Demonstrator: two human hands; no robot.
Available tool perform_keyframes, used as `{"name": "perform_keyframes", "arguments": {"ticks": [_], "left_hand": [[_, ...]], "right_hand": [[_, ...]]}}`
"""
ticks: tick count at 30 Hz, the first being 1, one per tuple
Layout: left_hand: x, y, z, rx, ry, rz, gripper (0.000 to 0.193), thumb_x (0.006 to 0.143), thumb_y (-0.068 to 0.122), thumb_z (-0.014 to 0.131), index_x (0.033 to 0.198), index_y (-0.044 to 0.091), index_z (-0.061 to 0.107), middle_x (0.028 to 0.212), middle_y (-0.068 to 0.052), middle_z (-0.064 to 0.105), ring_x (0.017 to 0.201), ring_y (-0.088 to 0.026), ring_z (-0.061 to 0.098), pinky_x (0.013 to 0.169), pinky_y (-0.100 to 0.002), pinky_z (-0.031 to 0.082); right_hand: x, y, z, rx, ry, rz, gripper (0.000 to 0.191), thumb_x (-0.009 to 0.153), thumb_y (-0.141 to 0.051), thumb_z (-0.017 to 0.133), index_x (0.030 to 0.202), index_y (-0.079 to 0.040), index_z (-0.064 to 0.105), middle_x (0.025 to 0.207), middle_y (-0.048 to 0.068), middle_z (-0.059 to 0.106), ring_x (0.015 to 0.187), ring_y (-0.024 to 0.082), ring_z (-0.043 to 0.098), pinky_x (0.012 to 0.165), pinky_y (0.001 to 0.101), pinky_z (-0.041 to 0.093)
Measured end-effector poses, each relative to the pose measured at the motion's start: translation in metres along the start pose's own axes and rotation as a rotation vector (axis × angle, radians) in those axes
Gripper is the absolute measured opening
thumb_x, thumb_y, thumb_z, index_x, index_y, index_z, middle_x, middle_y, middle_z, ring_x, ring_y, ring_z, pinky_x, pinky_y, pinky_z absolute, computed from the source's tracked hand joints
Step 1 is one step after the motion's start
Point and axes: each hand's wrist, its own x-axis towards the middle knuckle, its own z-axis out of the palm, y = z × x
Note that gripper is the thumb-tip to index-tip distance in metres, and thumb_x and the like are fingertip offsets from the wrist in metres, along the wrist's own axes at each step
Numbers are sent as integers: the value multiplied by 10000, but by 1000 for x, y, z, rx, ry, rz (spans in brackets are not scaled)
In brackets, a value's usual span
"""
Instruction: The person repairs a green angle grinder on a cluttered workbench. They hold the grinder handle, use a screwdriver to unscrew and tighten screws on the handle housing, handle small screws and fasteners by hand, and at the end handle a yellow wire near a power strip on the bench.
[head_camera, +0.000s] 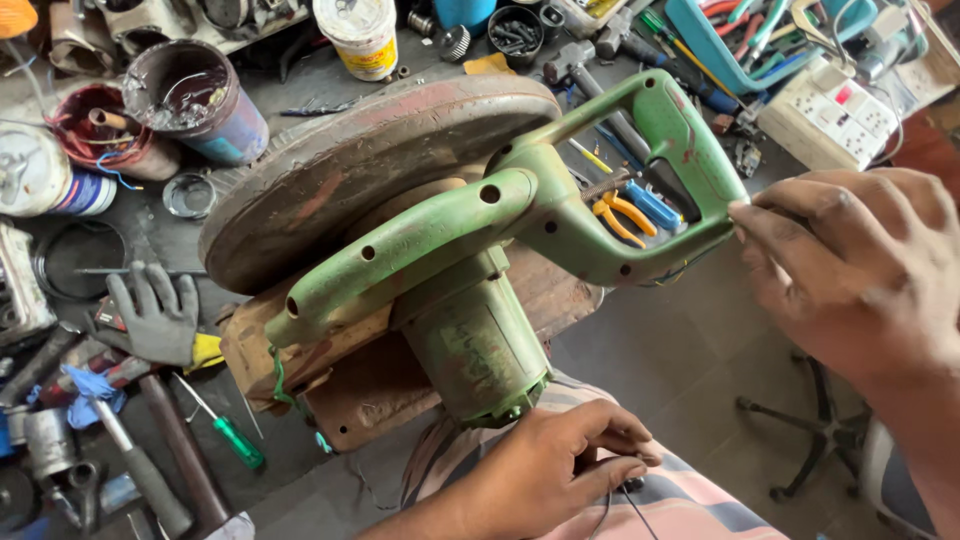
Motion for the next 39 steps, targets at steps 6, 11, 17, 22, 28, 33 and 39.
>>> {"name": "perform_keyframes", "arguments": {"ticks": [6,11,17,22,28,33,39], "left_hand": [[-14,22,-13,187,123,217,130,992,130,773,1066,40,716,927,-26,729,742,-59,628,658,-223,514],[1,18,-3,133,285,343,150,931,84,820,1011,42,700,928,-61,748,670,-79,597,588,-226,469],[23,9,15,111,393,612,135,979,45,794,1041,33,675,982,-96,722,859,-168,709,739,-274,571],[32,8,16,215,330,614,136,1034,69,737,1152,13,698,997,-83,692,866,-148,666,758,-274,568],[46,-10,27,-614,298,141,325,979,-2,520,1296,5,591,1126,-93,574,1028,-147,554,965,-306,470],[51,-35,29,-851,301,6,302,928,-83,425,1191,4,545,1229,-124,603,1153,-230,626,1082,-383,504],[51,-59,37,-925,399,-62,194,1072,122,483,1217,1,526,1231,-203,648,973,-236,709,939,-390,599]], "right_hand": [[-43,-29,30,162,165,212,247,828,-23,832,1048,-73,731,1064,108,648,994,302,667,835,399,532],[-82,-91,23,767,354,196,307,738,-25,829,1024,-29,716,912,97,698,834,247,718,804,405,605],[-76,-104,26,1097,438,346,326,749,34,811,1059,-8,716,1016,142,750,919,236,785,821,322,649],[-68,-70,27,1020,384,268,256,798,60,769,1032,-19,703,1013,142,752,939,229,790,831,317,646],[-14,6,39,872,281,324,168,854,43,722,1011,-13,744,940,117,737,774,164,664,690,269,536],[68,83,88,895,99,188,118,1005,-73,794,1120,-54,774,1039,71,735,898,150,690,778,260,540],[106,116,107,825,-45,-101,166,941,-114,779,1101,-71,781,1074,78,745,900,192,725,787,299,572]]}}
